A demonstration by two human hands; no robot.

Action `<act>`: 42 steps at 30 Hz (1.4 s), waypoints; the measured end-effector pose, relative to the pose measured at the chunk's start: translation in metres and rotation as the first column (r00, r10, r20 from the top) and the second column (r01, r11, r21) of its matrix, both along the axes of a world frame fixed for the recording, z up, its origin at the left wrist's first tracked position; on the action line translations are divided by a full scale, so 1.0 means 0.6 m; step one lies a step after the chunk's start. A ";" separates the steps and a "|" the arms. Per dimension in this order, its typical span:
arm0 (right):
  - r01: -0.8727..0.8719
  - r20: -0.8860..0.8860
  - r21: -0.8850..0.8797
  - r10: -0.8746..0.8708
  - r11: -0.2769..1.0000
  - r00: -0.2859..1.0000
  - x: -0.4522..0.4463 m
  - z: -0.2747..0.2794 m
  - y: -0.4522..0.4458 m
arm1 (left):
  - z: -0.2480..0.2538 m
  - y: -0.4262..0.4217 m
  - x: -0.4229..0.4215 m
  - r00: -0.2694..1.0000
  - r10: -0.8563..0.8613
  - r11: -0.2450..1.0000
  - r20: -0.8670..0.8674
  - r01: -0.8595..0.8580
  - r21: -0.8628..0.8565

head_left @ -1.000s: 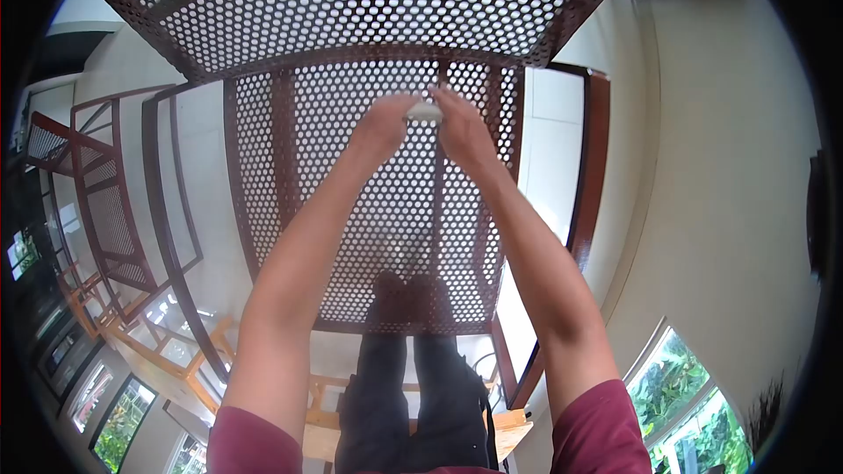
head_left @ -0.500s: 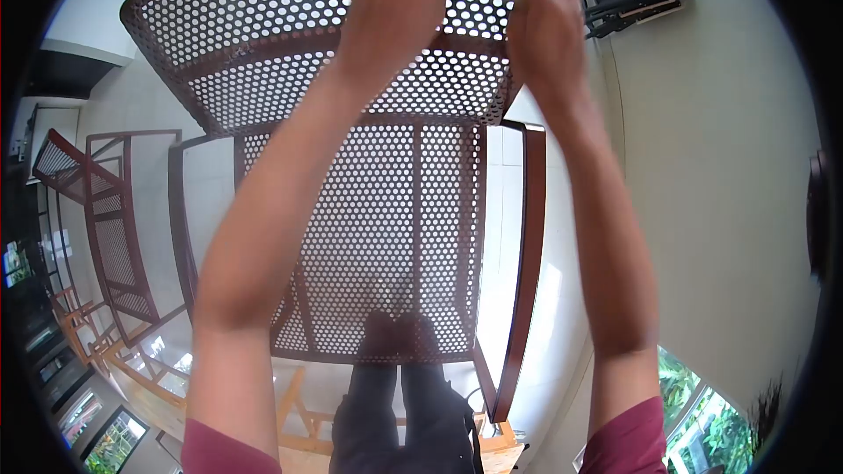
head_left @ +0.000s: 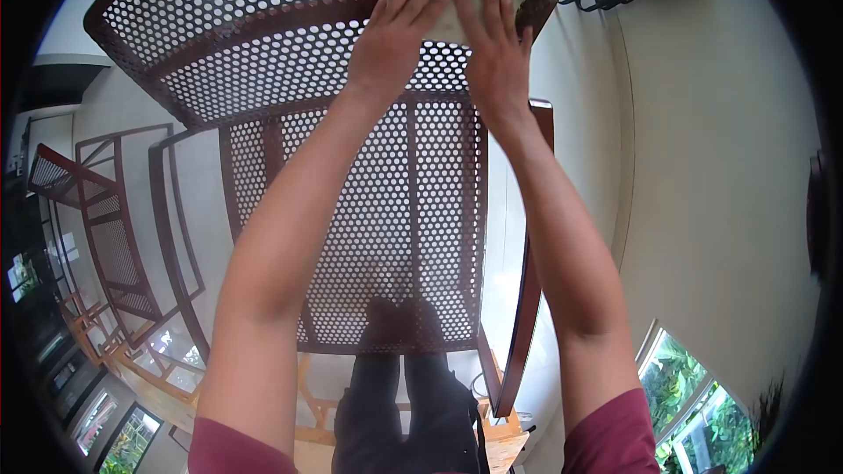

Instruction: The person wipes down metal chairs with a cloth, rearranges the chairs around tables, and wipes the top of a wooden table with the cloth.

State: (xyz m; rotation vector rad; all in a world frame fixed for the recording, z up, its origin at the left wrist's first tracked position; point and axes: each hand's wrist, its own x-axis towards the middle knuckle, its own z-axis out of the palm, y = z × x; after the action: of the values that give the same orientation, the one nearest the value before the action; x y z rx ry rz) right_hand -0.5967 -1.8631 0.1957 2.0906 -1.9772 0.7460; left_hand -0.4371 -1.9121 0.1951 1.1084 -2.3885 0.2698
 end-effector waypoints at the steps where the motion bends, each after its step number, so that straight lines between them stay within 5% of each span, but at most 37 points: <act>1: 0.004 0.014 0.017 -0.005 1.000 1.000 0.005 -0.021 0.013 | -0.020 0.016 0.003 1.000 0.000 0.999 0.006 0.000 0.035; 9: -0.008 0.101 0.070 0.000 0.998 0.995 0.017 -0.113 0.058 | -0.110 0.064 0.010 0.999 -0.012 0.994 -0.045 0.017 0.110; 15: -0.001 0.087 0.126 -0.010 0.992 0.996 0.024 -0.172 0.088 | -0.159 0.094 0.017 0.993 -0.023 0.984 0.114 0.002 0.176; 26: 0.025 0.041 0.269 -0.037 0.963 0.998 0.035 -0.269 0.144 | -0.229 0.152 0.024 1.000 -0.015 0.929 0.009 0.011 0.370; 30: -0.039 0.128 0.366 -0.008 0.930 0.992 0.028 -0.279 0.174 | -0.252 0.186 0.027 1.000 0.005 0.802 0.000 -0.004 0.597; 33: -0.120 0.409 0.449 -0.084 0.885 0.909 0.013 -0.255 0.180 | -0.235 0.196 0.027 0.998 0.059 0.618 0.005 -0.041 0.785; 35: -0.169 0.409 0.485 -0.051 0.858 0.911 -0.002 -0.231 0.186 | -0.186 0.194 0.018 0.983 0.182 0.308 -0.038 -0.021 0.951; 37: -0.259 0.498 0.501 -0.030 0.826 0.867 -0.018 -0.177 0.178 | -0.130 0.185 0.009 0.987 0.161 0.164 -0.031 0.004 0.986; 39: -0.272 0.511 0.451 0.004 0.850 0.860 -0.030 -0.089 0.160 | -0.088 0.173 0.008 0.961 0.181 0.301 -0.207 0.146 0.942; 42: -0.261 0.430 0.063 0.210 0.963 0.878 -0.059 0.044 0.112 | 0.044 0.126 -0.018 0.931 0.052 0.672 -0.362 0.236 0.702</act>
State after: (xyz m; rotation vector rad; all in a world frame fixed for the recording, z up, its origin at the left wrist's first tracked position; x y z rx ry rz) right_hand -0.6320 -1.7959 0.2223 2.4413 -2.0242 1.2489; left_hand -0.4477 -1.8366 0.2216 1.2047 -2.2183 -0.9628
